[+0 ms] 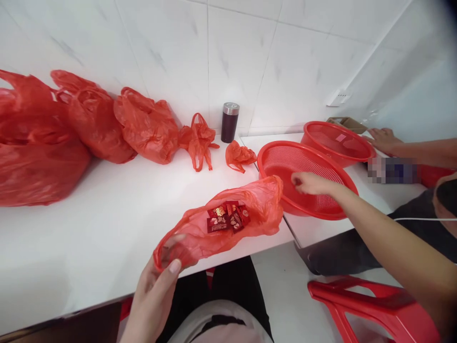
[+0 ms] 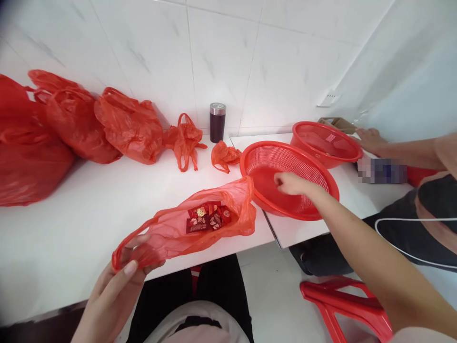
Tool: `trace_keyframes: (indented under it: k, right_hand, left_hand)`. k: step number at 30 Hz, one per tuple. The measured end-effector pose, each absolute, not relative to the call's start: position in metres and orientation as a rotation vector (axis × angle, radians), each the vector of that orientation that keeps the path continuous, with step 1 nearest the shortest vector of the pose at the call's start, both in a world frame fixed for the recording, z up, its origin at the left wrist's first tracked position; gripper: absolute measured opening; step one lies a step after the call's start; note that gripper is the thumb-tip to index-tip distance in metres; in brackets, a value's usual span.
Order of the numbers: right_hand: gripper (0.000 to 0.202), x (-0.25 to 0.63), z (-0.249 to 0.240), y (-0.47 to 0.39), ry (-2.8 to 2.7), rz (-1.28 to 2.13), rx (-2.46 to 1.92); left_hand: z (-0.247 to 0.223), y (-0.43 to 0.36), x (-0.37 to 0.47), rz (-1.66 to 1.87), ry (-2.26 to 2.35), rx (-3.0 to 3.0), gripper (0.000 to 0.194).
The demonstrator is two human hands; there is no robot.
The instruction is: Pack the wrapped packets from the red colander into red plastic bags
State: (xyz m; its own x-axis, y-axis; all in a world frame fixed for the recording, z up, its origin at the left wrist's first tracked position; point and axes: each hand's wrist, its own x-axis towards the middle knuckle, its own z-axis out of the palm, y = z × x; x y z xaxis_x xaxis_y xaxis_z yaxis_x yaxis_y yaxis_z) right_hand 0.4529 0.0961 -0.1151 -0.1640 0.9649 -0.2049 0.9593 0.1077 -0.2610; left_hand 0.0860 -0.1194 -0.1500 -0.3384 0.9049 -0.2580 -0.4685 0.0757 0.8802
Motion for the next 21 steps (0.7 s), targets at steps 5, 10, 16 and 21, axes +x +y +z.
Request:
trace_keyframes:
  k: [5,10,16,21]
  right_hand:
    - [0.014,0.374,-0.062,0.049,-2.23,0.481,-1.318]
    - [0.022,0.313,-0.057,0.013,-2.721,0.205,-0.891]
    - [0.015,0.346,-0.061,0.026,-3.016,0.088,-1.562]
    - [0.009,0.36,-0.015,0.03,-2.655,0.601,-1.28]
  left_hand:
    - [-0.14,-0.108,0.082,1.566,1.234,0.632,0.026]
    - [-0.127,-0.106,0.084,1.592,1.332,0.806,0.038]
    - [-0.133,-0.109,0.055,1.494,1.516,1.035,0.037]
    - [-0.116,-0.096,0.023,1.568,1.588,1.136,0.024]
